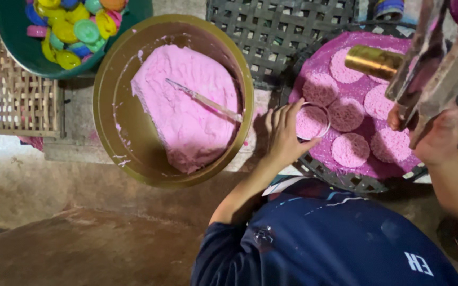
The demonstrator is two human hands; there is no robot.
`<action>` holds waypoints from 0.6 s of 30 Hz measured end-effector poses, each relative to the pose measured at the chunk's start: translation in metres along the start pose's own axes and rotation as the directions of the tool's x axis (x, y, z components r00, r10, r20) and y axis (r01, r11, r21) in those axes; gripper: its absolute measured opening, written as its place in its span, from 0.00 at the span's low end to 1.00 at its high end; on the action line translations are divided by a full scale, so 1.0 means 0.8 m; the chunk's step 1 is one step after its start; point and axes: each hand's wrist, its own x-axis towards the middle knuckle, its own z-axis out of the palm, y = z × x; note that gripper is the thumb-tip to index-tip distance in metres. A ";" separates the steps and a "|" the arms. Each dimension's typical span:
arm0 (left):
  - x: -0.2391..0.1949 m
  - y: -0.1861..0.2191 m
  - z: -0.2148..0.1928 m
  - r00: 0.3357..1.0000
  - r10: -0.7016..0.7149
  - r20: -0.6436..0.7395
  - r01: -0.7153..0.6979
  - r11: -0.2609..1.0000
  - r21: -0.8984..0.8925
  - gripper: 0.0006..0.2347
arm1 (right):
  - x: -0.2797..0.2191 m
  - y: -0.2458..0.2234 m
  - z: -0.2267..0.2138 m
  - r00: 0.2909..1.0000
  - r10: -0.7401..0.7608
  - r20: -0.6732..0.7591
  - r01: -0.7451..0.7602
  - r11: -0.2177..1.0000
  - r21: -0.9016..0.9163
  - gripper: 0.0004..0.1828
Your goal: The person scoops pink dough from a bowl using a metal scoop and presses it into a circular mold on a tray. They repeat this process to form multiple round dough pieces, arranging them on the tray.
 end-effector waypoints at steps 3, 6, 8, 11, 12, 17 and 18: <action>-0.011 0.012 -0.037 0.998 0.002 -0.060 -0.009 0.992 -0.123 0.45 | 0.044 -0.002 0.021 0.990 0.114 -0.079 -0.115 0.993 -0.008 0.29; -0.042 0.002 -0.090 0.997 -0.015 0.077 0.031 0.977 -0.209 0.44 | 0.126 0.011 0.042 0.853 0.332 -0.402 -0.521 0.531 -0.668 0.28; -0.065 -0.011 -0.109 0.978 -0.058 0.202 0.118 0.948 -0.295 0.43 | 0.180 0.038 0.062 0.996 0.089 0.015 -0.065 0.824 -0.563 0.26; -0.096 -0.041 -0.110 0.954 -0.138 0.265 0.215 0.934 -0.286 0.43 | 0.273 0.099 0.102 0.997 -0.003 0.081 0.079 0.248 -0.965 0.37; -0.106 -0.050 -0.107 0.964 -0.144 0.225 0.182 0.970 -0.159 0.43 | 0.296 0.122 0.122 0.999 0.049 -0.004 -0.009 0.101 -0.995 0.40; -0.132 -0.087 -0.079 0.962 -0.232 0.143 0.226 0.972 0.058 0.44 | 0.344 0.196 0.194 0.994 0.067 -0.088 -0.094 0.084 -0.992 0.37; -0.127 -0.090 -0.073 0.945 -0.277 0.173 0.274 0.961 0.042 0.43 | 0.345 0.199 0.200 0.996 0.067 -0.060 -0.067 0.120 -0.991 0.37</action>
